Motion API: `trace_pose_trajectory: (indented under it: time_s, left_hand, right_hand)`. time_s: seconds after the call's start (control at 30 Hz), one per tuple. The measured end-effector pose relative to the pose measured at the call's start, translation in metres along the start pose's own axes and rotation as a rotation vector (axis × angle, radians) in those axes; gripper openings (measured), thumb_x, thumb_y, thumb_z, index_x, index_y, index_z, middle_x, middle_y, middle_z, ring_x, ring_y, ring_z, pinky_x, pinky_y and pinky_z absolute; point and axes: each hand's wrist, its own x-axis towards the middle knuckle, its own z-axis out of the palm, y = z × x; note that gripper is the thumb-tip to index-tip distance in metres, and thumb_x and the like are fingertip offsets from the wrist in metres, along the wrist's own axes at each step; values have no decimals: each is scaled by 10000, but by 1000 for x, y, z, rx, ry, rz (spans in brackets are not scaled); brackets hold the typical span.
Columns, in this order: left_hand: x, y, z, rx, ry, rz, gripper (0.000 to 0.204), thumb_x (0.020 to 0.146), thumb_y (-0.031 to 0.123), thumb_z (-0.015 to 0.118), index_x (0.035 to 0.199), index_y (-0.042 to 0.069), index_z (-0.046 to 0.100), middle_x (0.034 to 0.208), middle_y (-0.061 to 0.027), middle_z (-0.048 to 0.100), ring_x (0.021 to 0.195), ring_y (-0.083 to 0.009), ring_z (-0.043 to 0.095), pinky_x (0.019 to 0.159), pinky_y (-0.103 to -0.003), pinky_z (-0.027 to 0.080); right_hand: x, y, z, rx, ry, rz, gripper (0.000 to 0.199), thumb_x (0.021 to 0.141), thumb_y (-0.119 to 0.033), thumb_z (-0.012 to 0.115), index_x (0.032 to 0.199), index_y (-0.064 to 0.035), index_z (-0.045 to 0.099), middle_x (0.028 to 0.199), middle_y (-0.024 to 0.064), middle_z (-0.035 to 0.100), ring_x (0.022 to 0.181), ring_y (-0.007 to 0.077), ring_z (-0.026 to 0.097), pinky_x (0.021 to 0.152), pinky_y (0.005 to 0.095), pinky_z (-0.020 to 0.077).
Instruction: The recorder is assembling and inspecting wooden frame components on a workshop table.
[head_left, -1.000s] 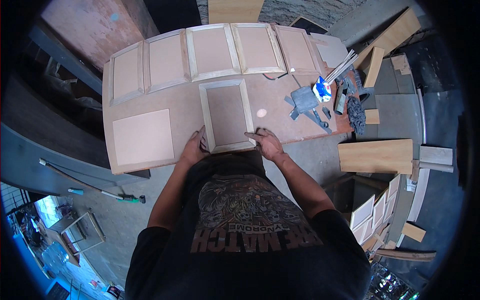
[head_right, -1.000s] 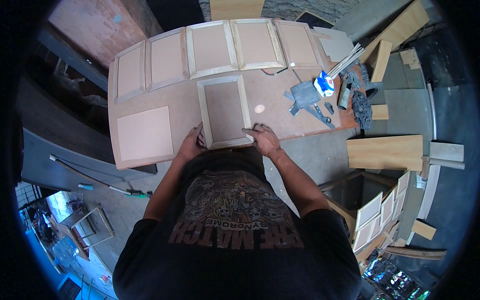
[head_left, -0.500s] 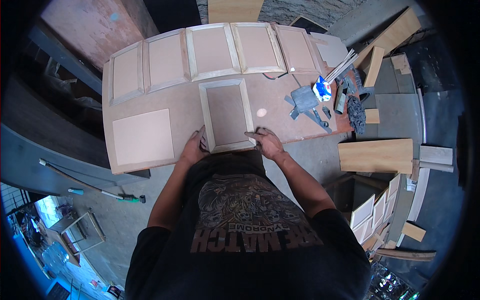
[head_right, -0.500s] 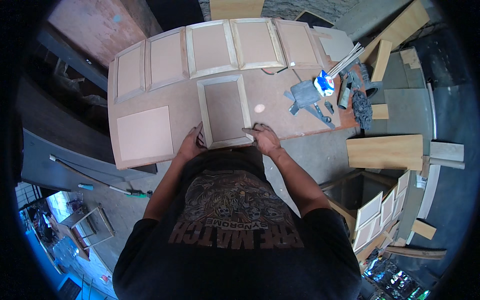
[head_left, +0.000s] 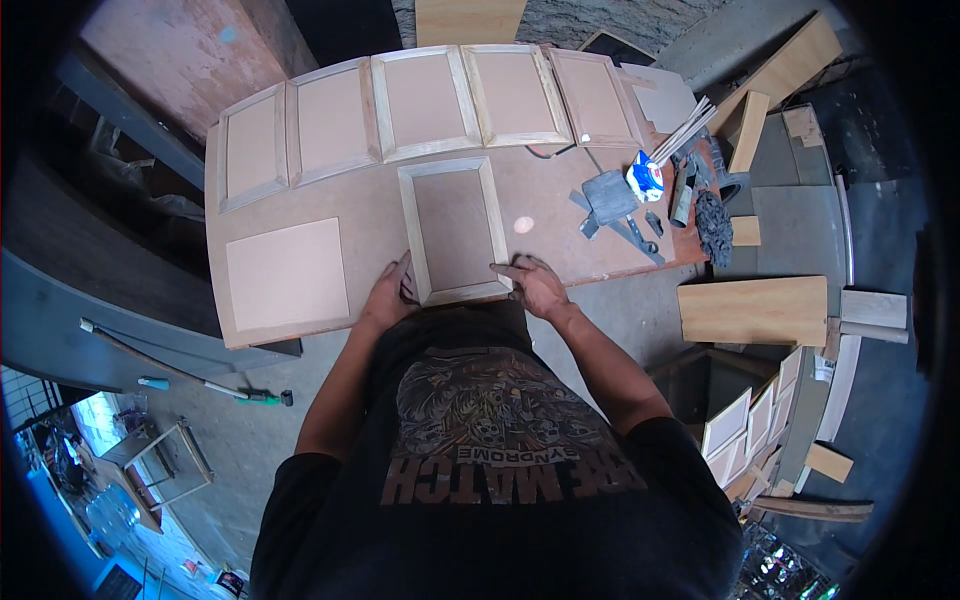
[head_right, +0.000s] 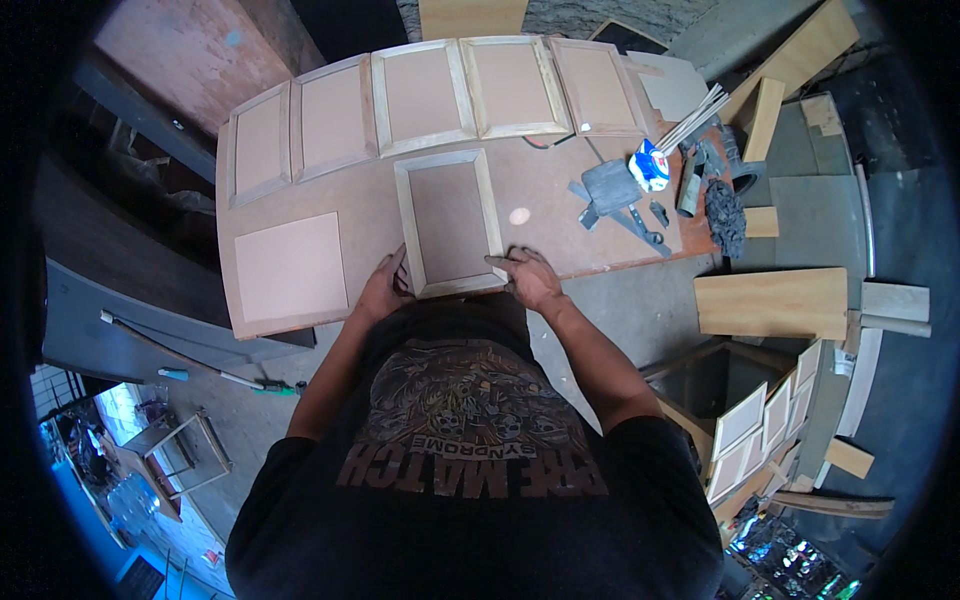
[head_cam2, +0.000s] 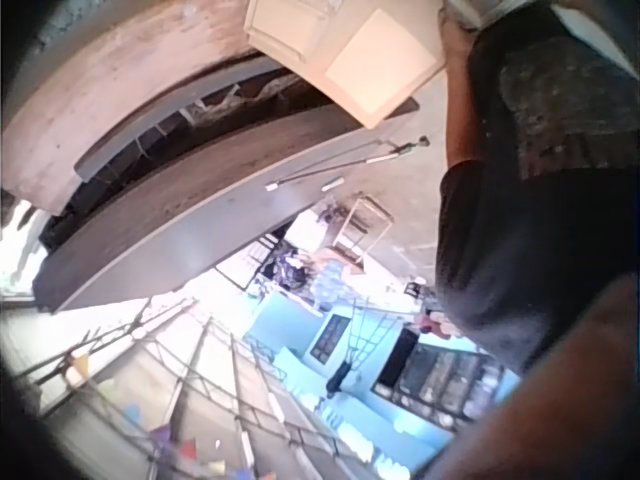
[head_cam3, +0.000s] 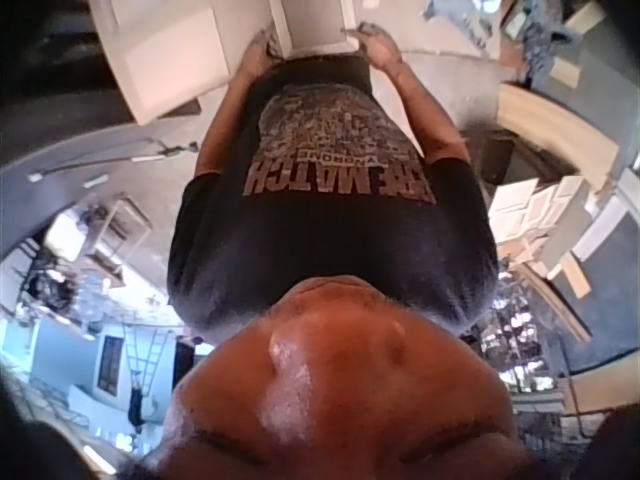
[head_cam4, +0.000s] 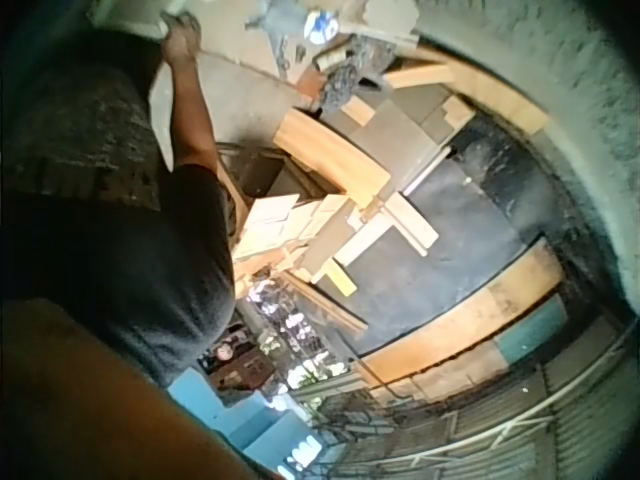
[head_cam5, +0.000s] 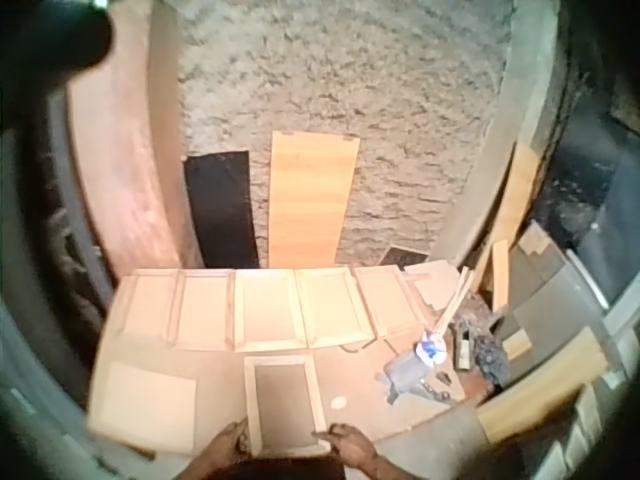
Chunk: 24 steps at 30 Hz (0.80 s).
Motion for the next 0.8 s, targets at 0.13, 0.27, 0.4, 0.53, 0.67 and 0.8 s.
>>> trace_pose_trajectory:
  time_s: [0.13,0.27,0.4,0.53,0.67,0.8]
  left_hand:
    - [-1,1,0,-5,6,25,1173,662,-44,872,1679,62,296,988,-104,527,767,-205,580,751,-317,573]
    - [-1,3,-1,-10,-5,-5,1133,669,-20,858,1665,65,324,1016,-123,558,799,-225,622,776,-329,593]
    - [0,1,-1,0,1,-2,1136,669,-15,860,1668,78,328,1014,-123,560,801,-226,623,781,-328,593]
    - [1,-2,1,8,1,11,1179,659,-28,886,1676,59,297,991,-103,525,770,-198,591,754,-317,582]
    - [0,-2,1,-1,1,22,1182,656,-19,889,1676,59,297,991,-103,527,768,-199,592,750,-319,584]
    - [0,-2,2,19,3,13,1185,653,-15,891,1675,58,297,991,-103,528,768,-202,592,746,-319,584]
  right_hand:
    - [1,0,1,10,-28,26,695,821,-77,762,1481,-243,616,1270,123,649,1264,309,592,1199,428,403]
    - [0,2,5,-8,30,-7,713,801,-70,791,1472,-240,623,1196,115,644,1204,315,599,1138,428,445]
    - [1,0,5,-6,2,33,680,817,-72,762,1464,-237,633,1232,120,644,1238,318,592,1163,438,428]
    - [1,0,5,-10,17,6,679,812,-72,769,1460,-226,636,1224,122,641,1220,327,593,1146,444,437]
    - [0,-2,3,8,20,9,677,805,-67,778,1451,-219,645,1218,122,626,1212,328,589,1124,442,447]
    - [0,-1,4,24,26,15,665,800,-37,754,1434,-213,661,1216,119,614,1209,321,587,1107,439,455]
